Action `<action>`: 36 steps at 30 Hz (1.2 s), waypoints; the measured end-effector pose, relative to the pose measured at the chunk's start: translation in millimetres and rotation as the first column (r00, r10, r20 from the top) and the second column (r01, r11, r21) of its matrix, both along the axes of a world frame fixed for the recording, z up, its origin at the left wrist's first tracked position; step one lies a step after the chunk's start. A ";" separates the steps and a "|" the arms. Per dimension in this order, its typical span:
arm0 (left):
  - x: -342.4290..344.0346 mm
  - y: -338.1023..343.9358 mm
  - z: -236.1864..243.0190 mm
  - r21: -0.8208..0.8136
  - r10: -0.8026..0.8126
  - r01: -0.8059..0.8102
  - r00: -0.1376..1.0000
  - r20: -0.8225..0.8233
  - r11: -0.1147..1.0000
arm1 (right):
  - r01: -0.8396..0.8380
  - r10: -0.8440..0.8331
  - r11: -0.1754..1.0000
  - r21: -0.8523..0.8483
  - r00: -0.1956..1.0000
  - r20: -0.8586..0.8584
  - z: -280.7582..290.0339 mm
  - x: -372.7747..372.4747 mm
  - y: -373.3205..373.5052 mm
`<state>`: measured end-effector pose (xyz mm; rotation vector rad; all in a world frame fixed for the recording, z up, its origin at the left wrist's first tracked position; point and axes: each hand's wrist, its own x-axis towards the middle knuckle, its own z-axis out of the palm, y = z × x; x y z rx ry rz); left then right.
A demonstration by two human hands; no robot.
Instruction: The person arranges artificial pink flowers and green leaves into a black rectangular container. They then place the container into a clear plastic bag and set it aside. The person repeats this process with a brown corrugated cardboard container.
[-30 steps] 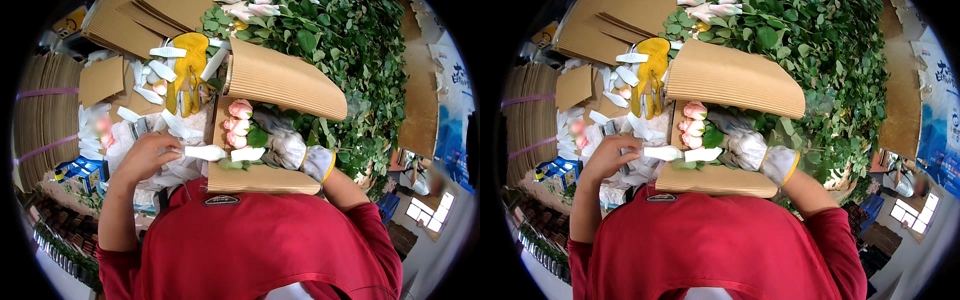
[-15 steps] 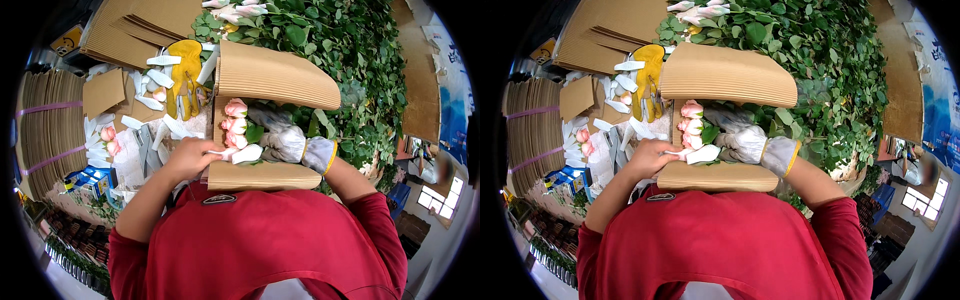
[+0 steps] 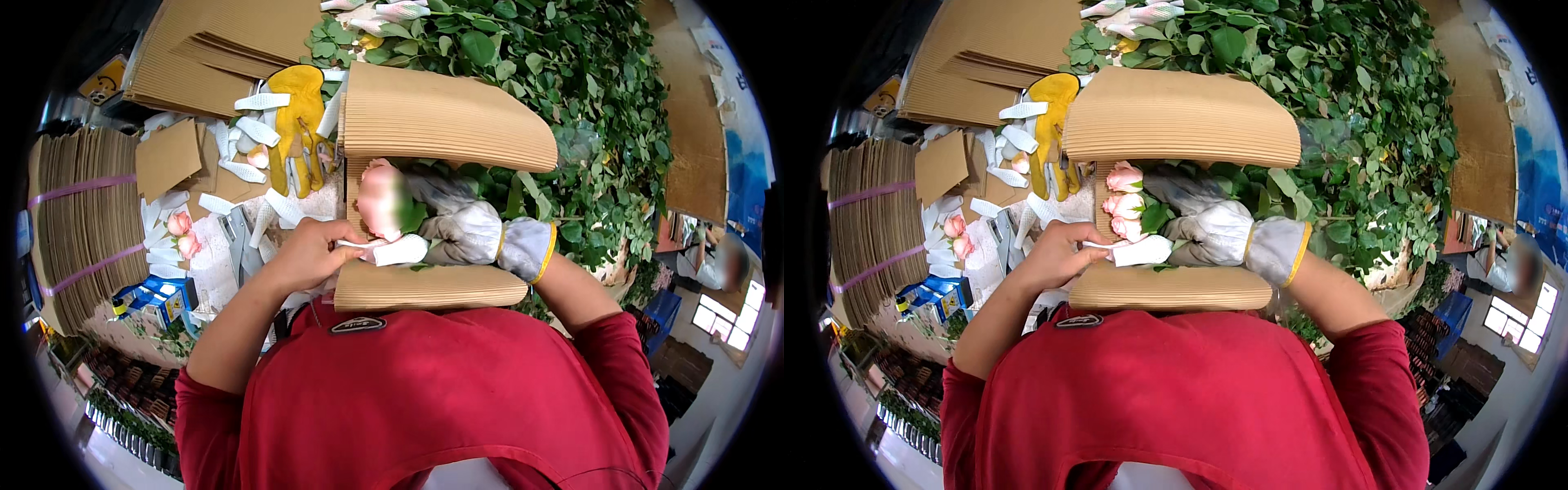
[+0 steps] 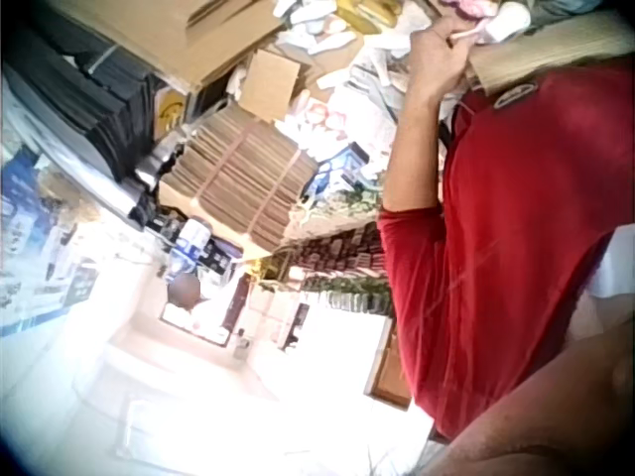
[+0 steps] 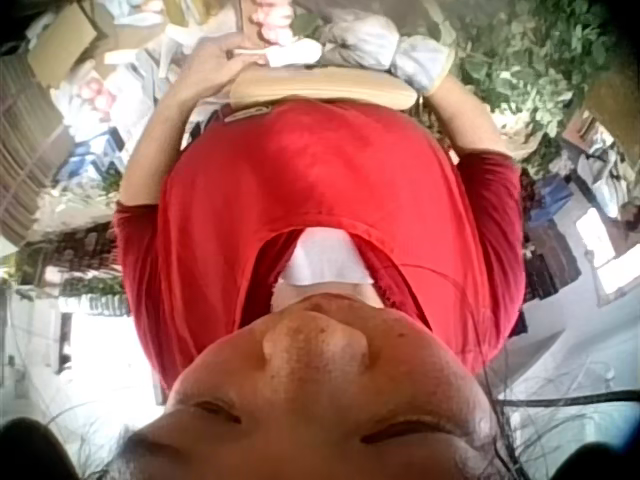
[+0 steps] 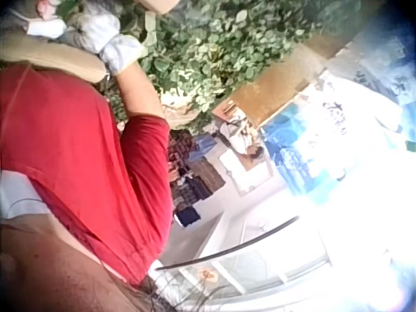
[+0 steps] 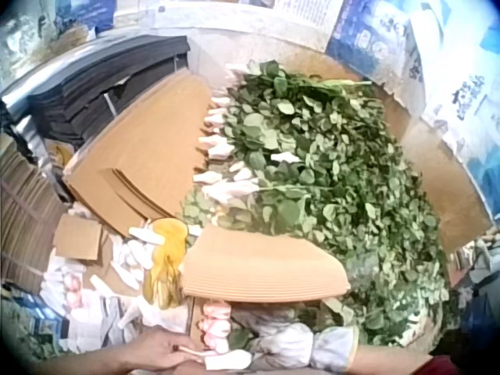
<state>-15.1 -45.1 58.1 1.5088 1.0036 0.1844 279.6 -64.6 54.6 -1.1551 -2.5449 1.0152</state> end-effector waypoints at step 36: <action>12.3 -16.9 -45.3 0.495 -0.005 -0.050 0.994 0.110 0.868 | 0.001 -0.065 0.982 0.190 0.942 0.329 171.7 2.1 30.1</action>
